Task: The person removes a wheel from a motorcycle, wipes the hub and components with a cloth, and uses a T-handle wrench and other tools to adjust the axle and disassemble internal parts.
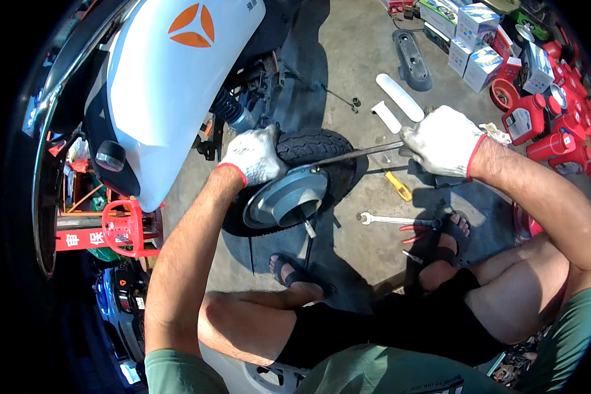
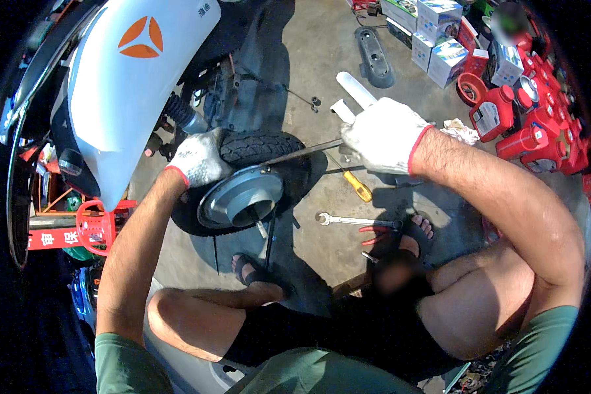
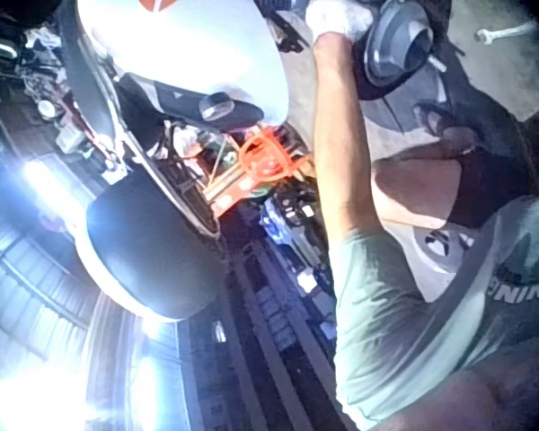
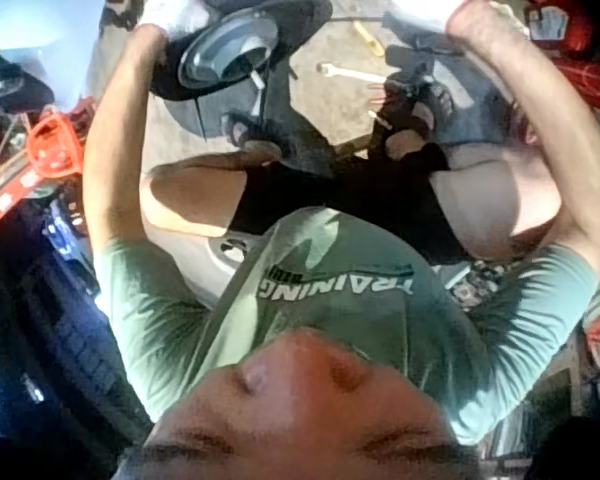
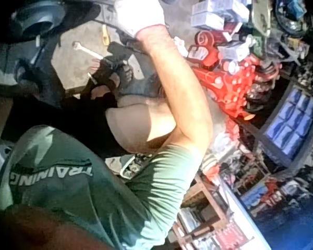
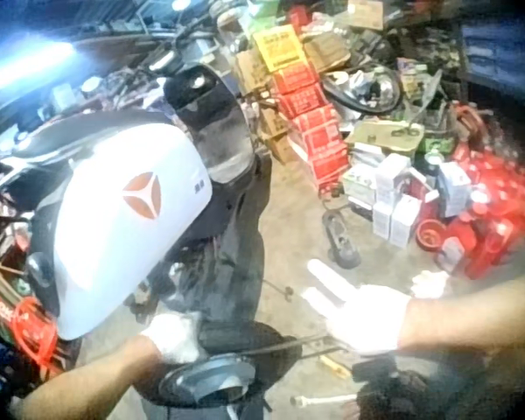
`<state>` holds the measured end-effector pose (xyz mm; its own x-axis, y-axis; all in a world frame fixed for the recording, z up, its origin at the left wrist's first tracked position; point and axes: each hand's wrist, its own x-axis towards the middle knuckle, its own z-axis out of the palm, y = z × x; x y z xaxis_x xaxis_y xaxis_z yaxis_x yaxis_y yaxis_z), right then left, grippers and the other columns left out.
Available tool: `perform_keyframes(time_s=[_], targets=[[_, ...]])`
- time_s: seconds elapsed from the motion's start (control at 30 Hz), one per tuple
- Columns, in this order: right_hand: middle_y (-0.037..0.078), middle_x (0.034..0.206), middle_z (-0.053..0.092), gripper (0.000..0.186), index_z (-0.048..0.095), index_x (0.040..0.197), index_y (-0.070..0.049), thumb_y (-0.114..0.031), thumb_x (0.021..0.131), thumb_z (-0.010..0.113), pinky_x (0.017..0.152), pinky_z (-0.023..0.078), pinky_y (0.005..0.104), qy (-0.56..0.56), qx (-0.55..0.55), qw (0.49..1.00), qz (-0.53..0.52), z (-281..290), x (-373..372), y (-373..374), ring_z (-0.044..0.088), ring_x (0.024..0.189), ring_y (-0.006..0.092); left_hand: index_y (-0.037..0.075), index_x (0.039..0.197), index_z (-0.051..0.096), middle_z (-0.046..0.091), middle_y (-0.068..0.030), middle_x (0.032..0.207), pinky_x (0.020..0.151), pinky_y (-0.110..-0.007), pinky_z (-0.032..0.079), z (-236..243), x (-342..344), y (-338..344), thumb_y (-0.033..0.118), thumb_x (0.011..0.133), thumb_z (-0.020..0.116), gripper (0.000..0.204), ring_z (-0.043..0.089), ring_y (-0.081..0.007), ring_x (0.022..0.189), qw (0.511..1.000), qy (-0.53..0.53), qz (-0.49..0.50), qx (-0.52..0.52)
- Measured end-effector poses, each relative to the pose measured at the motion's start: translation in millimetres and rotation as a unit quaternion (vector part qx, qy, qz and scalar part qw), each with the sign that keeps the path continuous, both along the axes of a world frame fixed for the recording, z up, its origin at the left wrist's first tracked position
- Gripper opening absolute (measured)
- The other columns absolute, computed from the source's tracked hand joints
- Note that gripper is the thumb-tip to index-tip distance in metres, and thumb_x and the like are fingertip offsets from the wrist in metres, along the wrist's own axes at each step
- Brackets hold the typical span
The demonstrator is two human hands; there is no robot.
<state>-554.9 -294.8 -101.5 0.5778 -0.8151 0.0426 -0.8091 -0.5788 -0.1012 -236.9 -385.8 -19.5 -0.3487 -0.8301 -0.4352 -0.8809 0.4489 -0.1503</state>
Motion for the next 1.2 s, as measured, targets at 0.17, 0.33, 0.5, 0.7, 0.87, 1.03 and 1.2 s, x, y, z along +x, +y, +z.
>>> perform_keyframes(time_s=[0.17, 0.33, 0.5, 0.7, 0.87, 1.03, 1.2], targets=[[0.014, 0.072, 0.062, 0.023, 0.060, 0.093, -0.005, -0.028, 0.089, 0.060, 0.060, 0.051, 0.0490, -0.037, 0.045, 0.998, -0.024, -57, -9, 8, 0.063, 0.066, 0.0379, -0.004, 0.109, 0.061, 0.068, -0.0260, 0.102, 0.089, -0.043, 0.051, -8, -3, -3, 0.031, 0.064, 0.074, 0.058, 0.066, -0.0384, 0.099, 1.000, -0.023, -0.015, -0.010], [0.020, 0.086, 0.066, 0.030, 0.063, 0.110, -0.004, -0.019, 0.086, 0.054, 0.070, 0.053, 0.0489, -0.136, 0.010, 0.985, -0.107, -127, 15, 23, 0.066, 0.081, 0.0381, -0.003, 0.109, 0.061, 0.068, -0.0264, 0.102, 0.089, -0.043, 0.051, -7, 0, -4, 0.029, 0.064, 0.071, 0.056, 0.066, -0.0388, 0.100, 1.000, -0.020, -0.010, -0.011], [0.017, 0.071, 0.065, 0.027, 0.064, 0.106, -0.005, -0.026, 0.094, 0.055, 0.057, 0.052, 0.0464, -0.194, 0.098, 0.949, -0.228, -182, 75, 71, 0.064, 0.062, 0.0380, -0.003, 0.110, 0.062, 0.067, -0.0266, 0.105, 0.089, -0.042, 0.051, -7, 10, -13, 0.030, 0.065, 0.071, 0.057, 0.066, -0.0377, 0.102, 1.000, -0.004, -0.007, -0.005], [0.010, 0.080, 0.068, 0.024, 0.066, 0.088, -0.002, -0.023, 0.096, 0.059, 0.060, 0.048, 0.0357, -0.585, 0.215, 0.690, -0.367, -199, 191, 128, 0.064, 0.068, 0.0221, -0.001, 0.112, 0.063, 0.067, -0.0257, 0.109, 0.091, -0.041, 0.051, -9, 9, -24, 0.035, 0.064, 0.071, 0.061, 0.065, -0.0355, 0.104, 0.999, -0.031, -0.014, 0.004], [0.005, 0.080, 0.062, 0.016, 0.060, 0.098, -0.004, -0.020, 0.099, 0.055, 0.056, 0.045, 0.0286, -0.708, 0.510, 0.368, -0.321, -134, 229, 149, 0.057, 0.063, 0.0149, -0.003, 0.113, 0.062, 0.066, -0.0266, 0.112, 0.092, -0.040, 0.050, -8, 2, -26, 0.035, 0.063, 0.070, 0.063, 0.065, -0.0360, 0.106, 0.999, -0.036, -0.016, 0.010], [-0.002, 0.071, 0.045, 0.025, 0.057, 0.100, -0.008, -0.032, 0.102, 0.049, 0.053, 0.034, 0.0268, -0.751, 0.594, 0.081, -0.278, -76, 252, 154, 0.038, 0.056, 0.0113, -0.002, 0.115, 0.065, 0.066, -0.0229, 0.116, 0.093, -0.038, 0.052, -8, -4, -25, 0.031, 0.067, 0.067, 0.058, 0.065, -0.0323, 0.109, 0.999, -0.044, -0.017, 0.007], [-0.004, 0.068, 0.037, 0.023, 0.049, 0.094, -0.011, -0.031, 0.105, 0.045, 0.050, 0.030, 0.0245, -0.782, 0.555, -0.155, -0.237, -45, 272, 138, 0.032, 0.053, 0.0090, -0.003, 0.113, 0.066, 0.067, -0.0249, 0.113, 0.091, -0.039, 0.052, -11, -16, -20, 0.031, 0.064, 0.068, 0.059, 0.066, -0.0338, 0.107, 0.999, -0.040, -0.013, 0.003]])
